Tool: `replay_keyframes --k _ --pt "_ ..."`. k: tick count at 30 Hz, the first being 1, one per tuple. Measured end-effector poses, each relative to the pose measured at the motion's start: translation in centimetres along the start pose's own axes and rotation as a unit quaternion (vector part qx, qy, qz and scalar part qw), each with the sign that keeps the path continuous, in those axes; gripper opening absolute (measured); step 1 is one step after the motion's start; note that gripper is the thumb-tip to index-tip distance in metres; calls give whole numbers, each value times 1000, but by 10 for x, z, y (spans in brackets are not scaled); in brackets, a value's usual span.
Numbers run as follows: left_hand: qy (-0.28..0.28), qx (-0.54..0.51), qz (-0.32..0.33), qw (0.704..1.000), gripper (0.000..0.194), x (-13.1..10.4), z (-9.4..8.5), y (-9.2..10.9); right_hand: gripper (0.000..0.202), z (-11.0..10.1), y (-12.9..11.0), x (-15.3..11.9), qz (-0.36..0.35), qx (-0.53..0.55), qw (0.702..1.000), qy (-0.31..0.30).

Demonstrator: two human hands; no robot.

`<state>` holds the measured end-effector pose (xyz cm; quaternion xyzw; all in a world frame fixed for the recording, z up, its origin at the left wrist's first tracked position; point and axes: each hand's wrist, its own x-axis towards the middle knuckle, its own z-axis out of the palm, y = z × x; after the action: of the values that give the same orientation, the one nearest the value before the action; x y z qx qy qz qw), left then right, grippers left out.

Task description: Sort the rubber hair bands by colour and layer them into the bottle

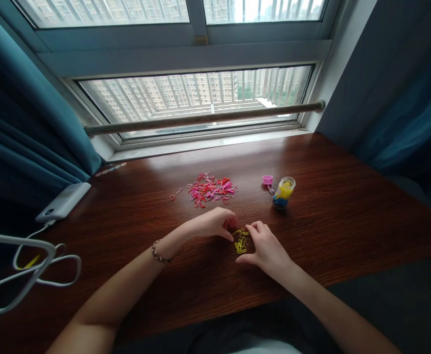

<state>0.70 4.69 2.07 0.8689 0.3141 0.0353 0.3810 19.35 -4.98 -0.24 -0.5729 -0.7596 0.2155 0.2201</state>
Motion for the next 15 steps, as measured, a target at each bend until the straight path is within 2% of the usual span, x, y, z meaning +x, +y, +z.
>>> replay_keyframes --k 4,8,11,15 --pt "39 44 0 998 39 -14 19 -2 37 5 -12 3 5 -44 999 -28" --pt "76 63 3 995 32 -16 29 0 16 5 -11 7 3 -52 998 -35" --pt "87 68 7 994 26 -17 33 1 11 6 -10 10 7 -47 998 -31" --pt "101 73 1 992 23 -17 36 -1 15 8 -7 14 10 -44 999 -21"
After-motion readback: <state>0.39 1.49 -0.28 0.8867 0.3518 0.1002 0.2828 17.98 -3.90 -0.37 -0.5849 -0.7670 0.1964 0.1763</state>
